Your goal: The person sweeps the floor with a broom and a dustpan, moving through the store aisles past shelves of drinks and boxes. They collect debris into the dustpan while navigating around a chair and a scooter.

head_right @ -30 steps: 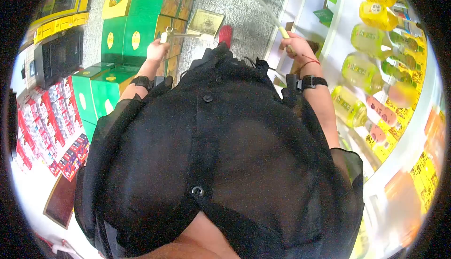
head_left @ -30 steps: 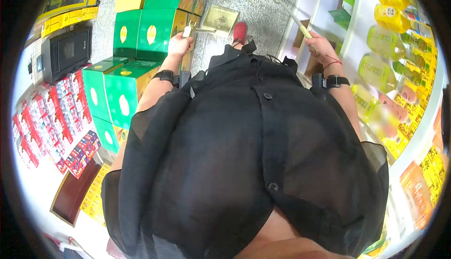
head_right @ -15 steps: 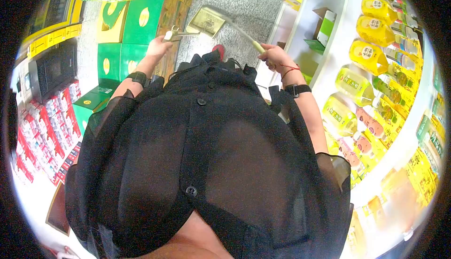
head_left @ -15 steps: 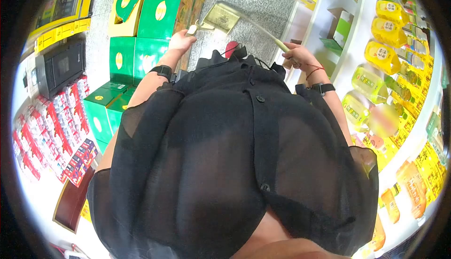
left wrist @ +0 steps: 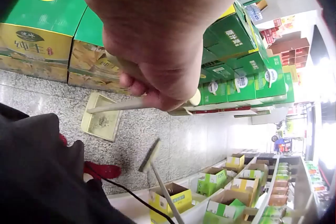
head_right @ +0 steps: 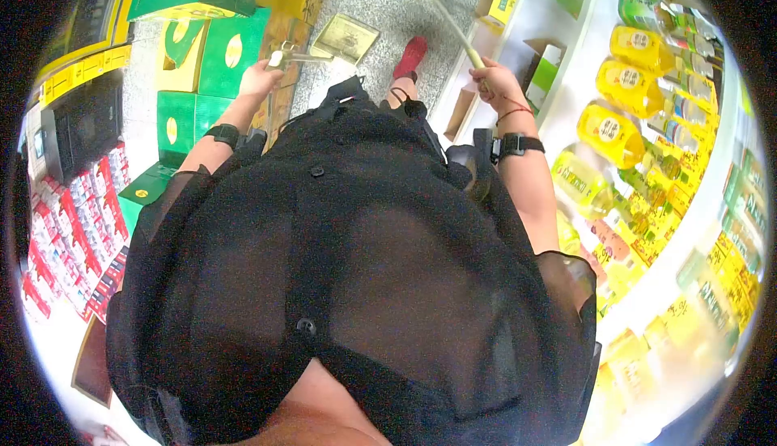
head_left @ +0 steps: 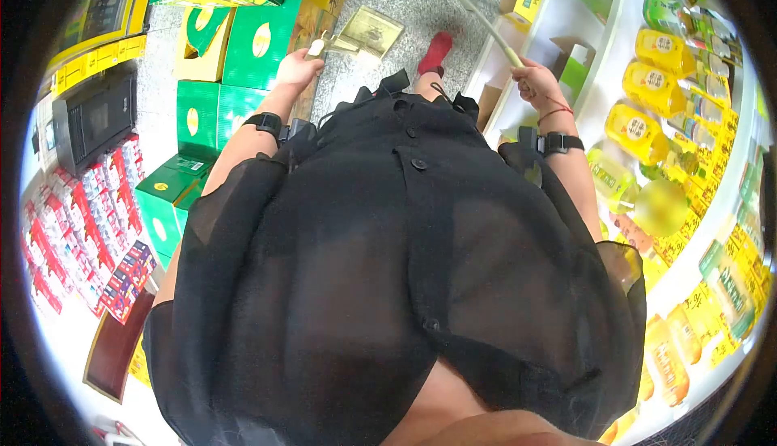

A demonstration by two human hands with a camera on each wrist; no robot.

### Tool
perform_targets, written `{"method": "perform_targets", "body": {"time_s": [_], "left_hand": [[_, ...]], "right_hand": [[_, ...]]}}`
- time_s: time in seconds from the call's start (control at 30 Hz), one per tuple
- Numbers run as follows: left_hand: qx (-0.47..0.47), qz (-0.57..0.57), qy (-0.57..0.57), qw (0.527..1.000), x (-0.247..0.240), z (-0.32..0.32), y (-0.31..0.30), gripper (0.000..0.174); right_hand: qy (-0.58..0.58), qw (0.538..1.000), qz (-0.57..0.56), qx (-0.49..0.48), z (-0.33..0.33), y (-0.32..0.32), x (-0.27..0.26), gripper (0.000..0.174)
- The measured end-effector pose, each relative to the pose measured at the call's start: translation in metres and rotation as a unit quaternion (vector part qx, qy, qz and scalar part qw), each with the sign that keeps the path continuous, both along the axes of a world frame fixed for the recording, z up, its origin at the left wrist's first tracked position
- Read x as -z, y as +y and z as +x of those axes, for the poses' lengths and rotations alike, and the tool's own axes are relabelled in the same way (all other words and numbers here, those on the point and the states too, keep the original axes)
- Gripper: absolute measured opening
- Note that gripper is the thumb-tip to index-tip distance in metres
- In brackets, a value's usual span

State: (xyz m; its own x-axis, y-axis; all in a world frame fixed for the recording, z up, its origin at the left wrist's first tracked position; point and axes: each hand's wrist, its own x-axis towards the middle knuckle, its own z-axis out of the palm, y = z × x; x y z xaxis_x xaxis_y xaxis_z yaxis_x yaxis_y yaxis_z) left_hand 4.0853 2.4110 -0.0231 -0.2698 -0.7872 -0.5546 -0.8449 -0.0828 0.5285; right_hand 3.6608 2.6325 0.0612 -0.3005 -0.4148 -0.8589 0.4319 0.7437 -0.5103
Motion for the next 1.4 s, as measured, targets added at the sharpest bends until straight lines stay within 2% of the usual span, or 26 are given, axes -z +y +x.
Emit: {"method": "perform_targets", "body": {"time_s": [0.03, 0.13, 0.2, 0.27, 0.3, 0.33, 0.37, 0.4, 0.47, 0.5, 0.63, 0.7, 0.73, 0.8, 0.87, 0.9, 0.97, 1.0, 1.07, 1.1, 1.2, 1.27, 1.33, 1.4], "left_hand": [[-0.018, 0.02, -0.002, 1.0, -0.009, -0.009, -0.002, 0.052], [-0.056, 0.028, -0.006, 0.998, -0.019, -0.034, -0.011, 0.052], [-0.072, 0.019, -0.012, 0.997, -0.03, -0.055, -0.017, 0.052], [-0.102, 0.065, 0.001, 0.993, -0.044, -0.085, -0.026, 0.054], [-0.092, 0.07, -0.003, 0.993, -0.033, -0.093, -0.034, 0.054], [-0.087, 0.073, -0.004, 0.993, -0.022, -0.101, -0.04, 0.054], [-0.061, 0.021, -0.029, 0.997, -0.012, -0.111, -0.048, 0.055], [-0.036, -0.033, -0.054, 0.997, -0.008, -0.122, -0.055, 0.055], [-0.053, 0.002, -0.053, 0.997, -0.027, -0.155, -0.065, 0.056], [-0.069, 0.035, -0.053, 0.996, -0.035, -0.167, -0.071, 0.056], [-0.07, 0.045, -0.058, 0.995, -0.015, -0.193, -0.093, 0.059], [-0.081, 0.001, -0.059, 0.995, -0.014, -0.198, -0.097, 0.052], [-0.062, 0.019, -0.055, 0.996, -0.022, -0.201, -0.104, 0.045], [-0.084, 0.008, -0.034, 0.996, -0.025, -0.203, -0.109, 0.041], [-0.097, 0.023, -0.032, 0.994, -0.031, -0.211, -0.113, 0.041], [-0.104, 0.038, -0.032, 0.993, -0.033, -0.215, -0.119, 0.041], [-0.1, -0.003, -0.023, 0.995, 0.02, -0.206, -0.133, 0.042], [-0.102, -0.035, -0.014, 0.994, 0.039, -0.202, -0.136, 0.042], [-0.092, -0.008, -0.017, 0.996, -0.006, -0.228, -0.143, 0.045], [-0.091, 0.009, -0.007, 0.996, -0.018, -0.237, -0.148, 0.046], [-0.095, 0.029, -0.002, 0.995, -0.02, -0.257, -0.164, 0.046], [-0.101, 0.028, -0.005, 0.995, -0.019, -0.274, -0.18, 0.045], [-0.065, 0.015, -0.016, 0.998, -0.023, -0.293, -0.199, 0.044], [-0.067, 0.043, -0.006, 0.997, -0.02, -0.308, -0.22, 0.044]], "right_hand": [[-0.017, 1.0, -0.005, 0.002, -0.013, -0.013, 0.008, 0.024], [-0.011, 1.0, 0.004, 0.014, -0.045, -0.046, 0.029, 0.015], [-0.02, 0.999, 0.005, 0.032, -0.064, -0.067, 0.04, 0.016], [-0.048, 0.998, 0.025, 0.041, -0.081, -0.084, 0.038, 0.015], [-0.051, 0.997, 0.027, 0.048, -0.088, -0.087, 0.037, 0.015], [-0.059, 0.998, 0.026, 0.009, -0.096, -0.091, 0.033, 0.015], [-0.066, 0.997, 0.022, -0.034, -0.106, -0.099, 0.029, 0.014], [-0.065, 0.997, 0.022, -0.033, -0.113, -0.109, 0.019, 0.014], [-0.026, 0.977, 0.04, -0.207, -0.123, -0.127, -0.003, 0.023], [-0.03, 0.973, 0.045, -0.226, -0.13, -0.136, -0.006, 0.041], [-0.031, 0.956, 0.052, -0.286, -0.155, -0.17, -0.021, 0.05], [-0.027, 0.95, 0.059, -0.305, -0.166, -0.179, -0.026, 0.053], [-0.028, 0.949, 0.062, -0.309, -0.173, -0.18, -0.028, 0.053], [-0.017, 0.965, 0.049, -0.257, -0.192, -0.183, -0.035, 0.052], [-0.018, 0.968, 0.04, -0.246, -0.214, -0.185, -0.038, 0.051], [-0.01, 0.977, 0.038, -0.209, -0.224, -0.187, -0.035, 0.051], [0.021, 0.991, 0.032, -0.126, -0.233, -0.196, -0.028, 0.047], [0.018, 0.992, 0.033, -0.122, -0.234, -0.2, -0.023, 0.047], [0.028, 0.998, -0.01, -0.061, -0.237, -0.214, -0.013, 0.032], [0.012, 0.999, -0.007, -0.038, -0.24, -0.221, -0.006, 0.015], [0.001, 1.0, 0.003, -0.014, -0.258, -0.242, 0.015, 0.008], [0.014, 1.0, 0.015, -0.019, -0.266, -0.252, 0.017, 0.005], [0.009, 0.996, 0.04, -0.084, -0.272, -0.26, 0.017, 0.004], [0.006, 0.978, 0.039, -0.206, -0.278, -0.269, 0.012, 0.024]]}}
